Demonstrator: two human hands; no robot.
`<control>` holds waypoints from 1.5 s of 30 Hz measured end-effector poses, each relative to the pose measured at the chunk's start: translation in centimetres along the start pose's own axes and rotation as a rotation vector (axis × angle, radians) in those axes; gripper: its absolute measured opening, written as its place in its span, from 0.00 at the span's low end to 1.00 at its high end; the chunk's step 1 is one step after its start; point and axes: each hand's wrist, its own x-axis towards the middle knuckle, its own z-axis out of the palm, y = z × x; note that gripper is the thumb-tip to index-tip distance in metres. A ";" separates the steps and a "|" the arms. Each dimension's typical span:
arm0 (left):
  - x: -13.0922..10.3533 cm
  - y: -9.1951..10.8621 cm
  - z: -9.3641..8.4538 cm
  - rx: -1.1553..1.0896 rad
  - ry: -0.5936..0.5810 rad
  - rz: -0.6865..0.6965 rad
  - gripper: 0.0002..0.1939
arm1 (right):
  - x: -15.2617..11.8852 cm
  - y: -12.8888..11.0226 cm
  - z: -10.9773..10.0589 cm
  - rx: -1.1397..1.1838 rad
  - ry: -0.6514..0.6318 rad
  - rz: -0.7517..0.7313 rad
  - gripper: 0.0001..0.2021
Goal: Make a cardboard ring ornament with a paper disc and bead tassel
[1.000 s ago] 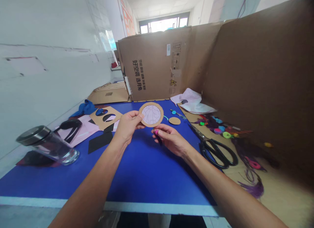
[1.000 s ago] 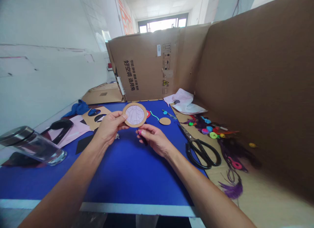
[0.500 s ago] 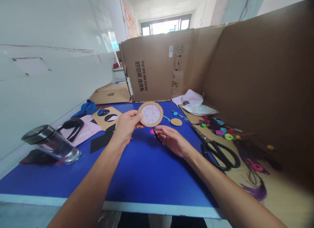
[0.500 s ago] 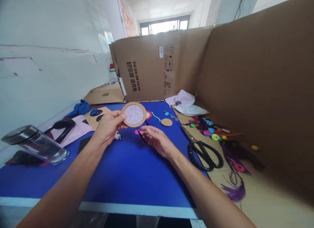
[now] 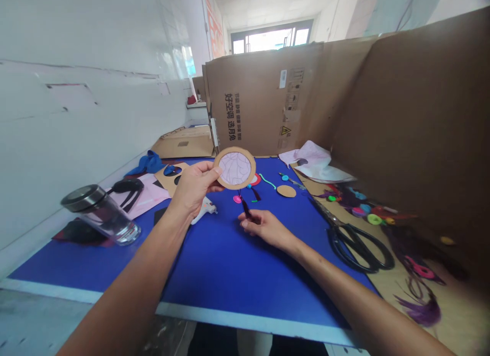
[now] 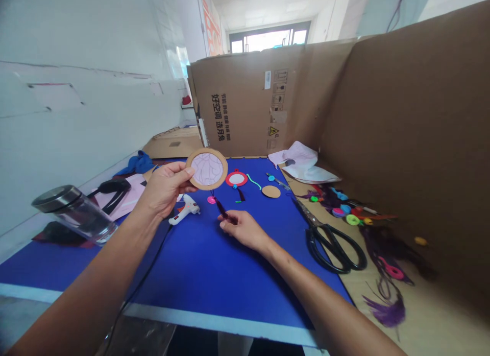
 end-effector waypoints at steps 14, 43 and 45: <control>-0.4 4.0 -3.6 0.002 0.029 0.045 0.18 | 9.4 -5.3 12.6 -0.270 -0.135 0.170 0.18; -1.2 4.9 -7.7 -0.036 0.012 -0.036 0.15 | -2.1 -3.6 5.4 -0.076 0.453 0.012 0.13; -1.2 4.3 -7.4 -0.041 -0.002 -0.069 0.14 | -3.8 -3.3 4.9 -0.050 0.543 0.034 0.19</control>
